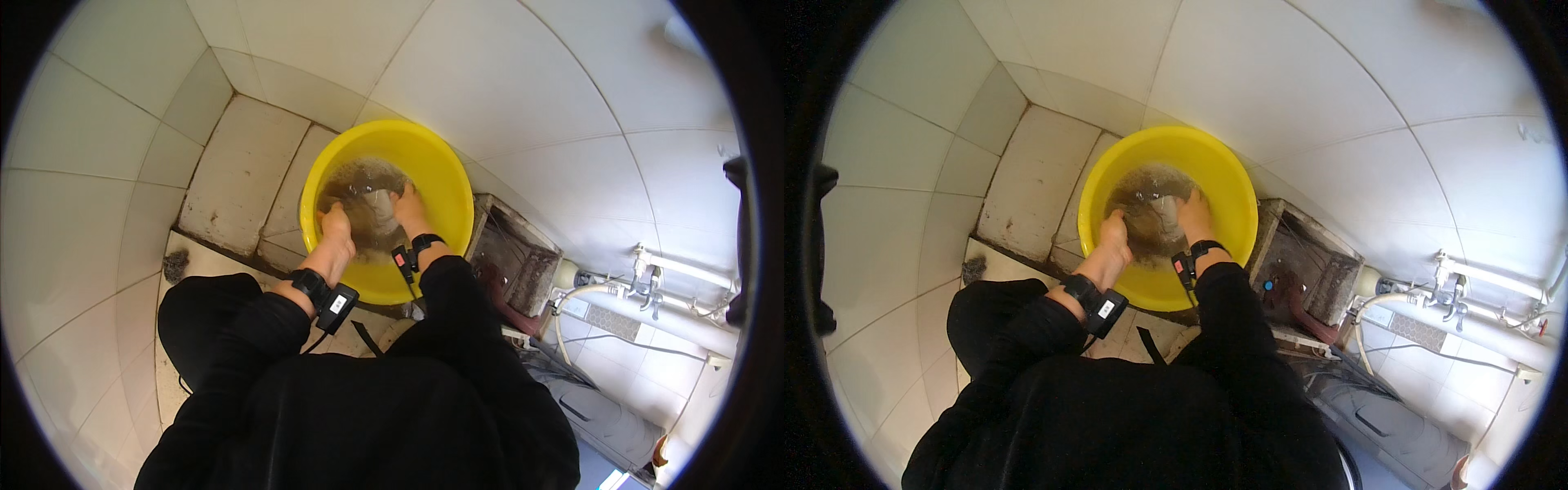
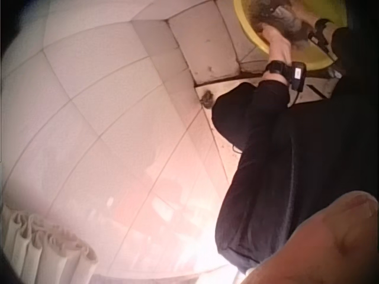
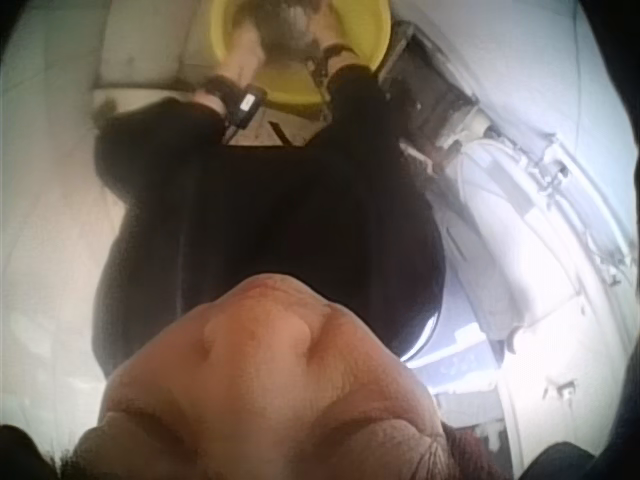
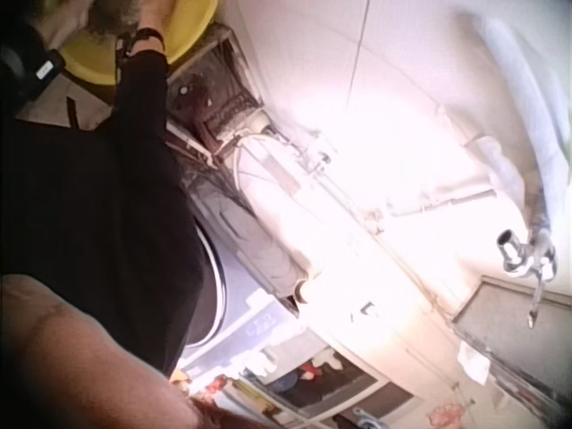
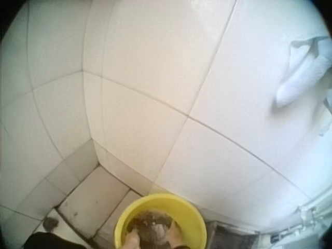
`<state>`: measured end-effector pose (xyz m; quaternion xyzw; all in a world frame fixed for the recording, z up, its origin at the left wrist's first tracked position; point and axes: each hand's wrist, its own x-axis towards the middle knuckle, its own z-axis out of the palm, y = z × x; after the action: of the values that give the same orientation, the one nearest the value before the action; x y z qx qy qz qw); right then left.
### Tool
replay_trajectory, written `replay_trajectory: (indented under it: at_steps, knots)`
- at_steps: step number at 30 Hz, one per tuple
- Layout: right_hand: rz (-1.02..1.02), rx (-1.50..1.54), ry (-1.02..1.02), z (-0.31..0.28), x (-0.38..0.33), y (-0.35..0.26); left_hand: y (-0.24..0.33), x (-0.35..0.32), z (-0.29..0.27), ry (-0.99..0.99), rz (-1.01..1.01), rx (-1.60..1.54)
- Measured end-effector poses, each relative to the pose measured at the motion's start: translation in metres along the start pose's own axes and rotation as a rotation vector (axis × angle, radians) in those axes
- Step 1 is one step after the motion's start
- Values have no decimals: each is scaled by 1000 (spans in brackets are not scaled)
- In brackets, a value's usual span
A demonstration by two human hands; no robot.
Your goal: The person wipes the exterior window frame and sill with a cloth, then moves to a utility area and washes the cloth in a yellow basin of water.
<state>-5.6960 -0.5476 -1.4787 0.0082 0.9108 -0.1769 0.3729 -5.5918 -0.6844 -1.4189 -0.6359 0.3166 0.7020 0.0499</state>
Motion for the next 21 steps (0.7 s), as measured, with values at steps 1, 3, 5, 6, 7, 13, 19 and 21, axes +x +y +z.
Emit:
replay_trajectory:
  at_steps: [1, 3, 5, 6, 7, 13, 19, 21]
  knots:
    - [32, 15, 103, 13, 2, -4, -3, 3, 0, 6, -22, 12]
    - [-27, 407, -110, 36, 1, -11, -10, 7, -1, -10, 33, -7]
    - [11, 931, -558, 39, -7, -18, -13, 9, 0, -87, 23, -108]
    - [-77, 1030, -642, 35, -15, -24, -13, 9, -1, -98, 13, -99]
    - [-83, 1118, -696, 29, -26, -29, -11, 10, -2, -118, 5, -96]
    - [-359, 1024, -487, -24, -118, -58, 3, 4, -3, -317, -170, -449]
    - [-514, 196, 179, -17, -119, -54, -11, -16, 14, -246, 42, -238]
    - [-506, 294, 225, -17, -118, -54, -10, -18, 18, -289, -24, -53]
